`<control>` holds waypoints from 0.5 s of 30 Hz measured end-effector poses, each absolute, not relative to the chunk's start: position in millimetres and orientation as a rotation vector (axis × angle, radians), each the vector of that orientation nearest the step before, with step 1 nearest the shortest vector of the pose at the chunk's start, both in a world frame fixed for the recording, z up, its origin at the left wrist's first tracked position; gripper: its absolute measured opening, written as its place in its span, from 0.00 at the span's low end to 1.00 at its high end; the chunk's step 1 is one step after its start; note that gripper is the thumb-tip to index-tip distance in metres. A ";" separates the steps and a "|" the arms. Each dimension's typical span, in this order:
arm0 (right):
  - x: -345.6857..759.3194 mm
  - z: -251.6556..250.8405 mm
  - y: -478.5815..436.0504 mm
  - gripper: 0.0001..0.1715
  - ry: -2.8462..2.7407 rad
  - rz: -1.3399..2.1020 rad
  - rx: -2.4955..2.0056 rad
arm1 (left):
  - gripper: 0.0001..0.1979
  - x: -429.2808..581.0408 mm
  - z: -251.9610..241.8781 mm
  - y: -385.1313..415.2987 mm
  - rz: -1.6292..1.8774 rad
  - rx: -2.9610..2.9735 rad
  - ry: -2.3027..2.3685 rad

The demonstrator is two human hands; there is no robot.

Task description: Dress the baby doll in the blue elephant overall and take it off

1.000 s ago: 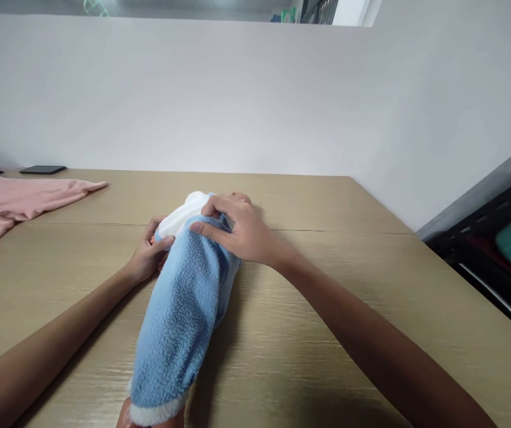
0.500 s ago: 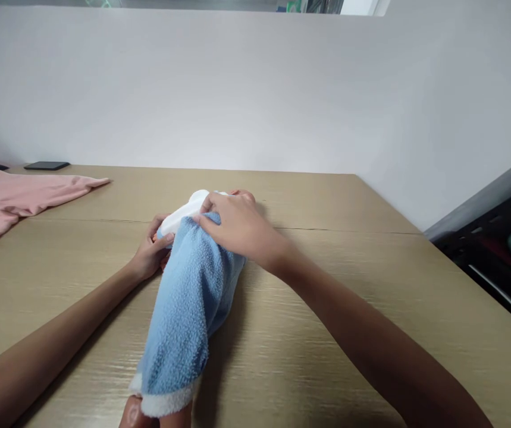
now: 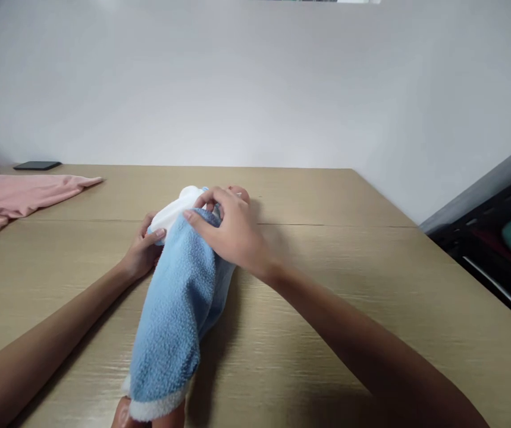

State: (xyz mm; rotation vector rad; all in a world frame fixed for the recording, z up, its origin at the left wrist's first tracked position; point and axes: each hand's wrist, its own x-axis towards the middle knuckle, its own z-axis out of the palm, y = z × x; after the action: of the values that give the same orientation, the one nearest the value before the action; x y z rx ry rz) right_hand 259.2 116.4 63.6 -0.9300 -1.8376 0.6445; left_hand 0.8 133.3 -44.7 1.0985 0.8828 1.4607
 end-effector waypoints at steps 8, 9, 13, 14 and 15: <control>284.1 -40.7 84.1 0.12 -1.316 0.830 -0.962 | 0.28 -5.5 -40.2 132.9 1.393 1.111 0.876; 287.5 -47.7 79.6 0.13 -1.353 0.892 -0.973 | 0.28 -6.7 -39.4 132.5 1.377 1.112 0.877; 294.7 -51.7 69.4 0.12 -1.488 1.050 -0.921 | 0.27 -12.7 -36.4 132.3 1.350 1.084 0.880; 295.8 -49.6 69.4 0.11 -1.542 1.045 -0.902 | 0.27 -14.4 -36.0 132.9 1.358 1.075 0.878; 297.1 -47.4 70.5 0.11 -1.604 1.017 -0.892 | 0.27 -16.2 -36.0 133.6 1.370 1.068 0.878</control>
State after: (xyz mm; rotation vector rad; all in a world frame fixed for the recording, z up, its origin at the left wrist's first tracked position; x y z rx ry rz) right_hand 297.1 70.5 -47.4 -0.8920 -1.6041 1.0171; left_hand -16.2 133.6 -36.0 1.0678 0.8780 1.3699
